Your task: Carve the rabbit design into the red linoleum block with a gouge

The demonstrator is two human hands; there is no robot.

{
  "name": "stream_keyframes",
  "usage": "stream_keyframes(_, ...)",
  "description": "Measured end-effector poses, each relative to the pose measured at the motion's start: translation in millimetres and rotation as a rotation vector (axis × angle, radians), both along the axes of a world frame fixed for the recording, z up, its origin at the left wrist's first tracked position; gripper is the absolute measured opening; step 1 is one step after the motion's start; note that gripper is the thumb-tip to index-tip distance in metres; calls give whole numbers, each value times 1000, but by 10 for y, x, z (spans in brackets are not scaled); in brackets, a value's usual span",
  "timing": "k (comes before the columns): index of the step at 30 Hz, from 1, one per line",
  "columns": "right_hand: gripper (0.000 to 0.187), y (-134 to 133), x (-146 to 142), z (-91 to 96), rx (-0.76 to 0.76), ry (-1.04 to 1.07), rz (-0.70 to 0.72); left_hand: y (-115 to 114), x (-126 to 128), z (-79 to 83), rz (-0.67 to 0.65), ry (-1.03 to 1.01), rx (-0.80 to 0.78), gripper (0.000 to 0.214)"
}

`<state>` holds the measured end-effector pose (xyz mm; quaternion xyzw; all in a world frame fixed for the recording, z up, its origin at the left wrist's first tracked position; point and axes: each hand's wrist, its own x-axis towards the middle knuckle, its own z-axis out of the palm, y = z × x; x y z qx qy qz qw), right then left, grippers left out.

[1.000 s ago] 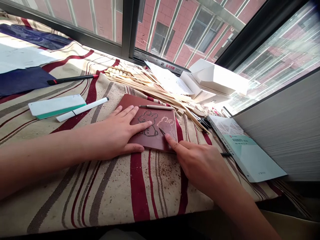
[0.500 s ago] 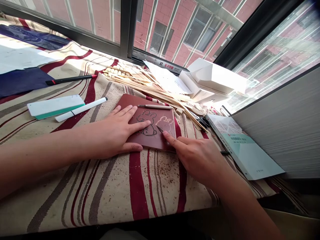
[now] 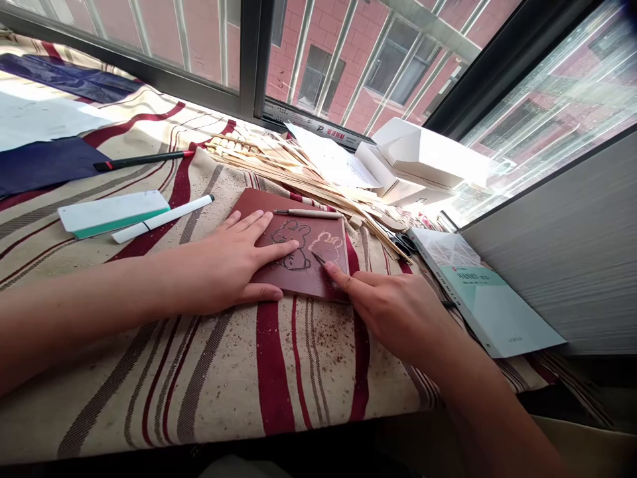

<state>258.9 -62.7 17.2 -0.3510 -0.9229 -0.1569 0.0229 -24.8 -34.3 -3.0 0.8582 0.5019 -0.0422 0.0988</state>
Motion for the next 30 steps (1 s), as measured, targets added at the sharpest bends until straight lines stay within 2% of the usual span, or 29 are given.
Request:
stream_keyframes(11, 60, 68, 112, 87, -87, -108, -20, 10, 25, 23, -7, 45, -21, 86)
stream_keyframes(18, 59, 104, 90, 117, -94, -103, -4, -1, -6, 2, -2, 3, -19, 85)
stream_keyframes(27, 60, 28, 7, 126, -88, -58, 5, -1, -22, -10, -5, -11, -8, 84)
stream_keyframes(30, 62, -12, -65, 144, -89, -75, -46, -1, -25, -19, -13, -19, 11, 85)
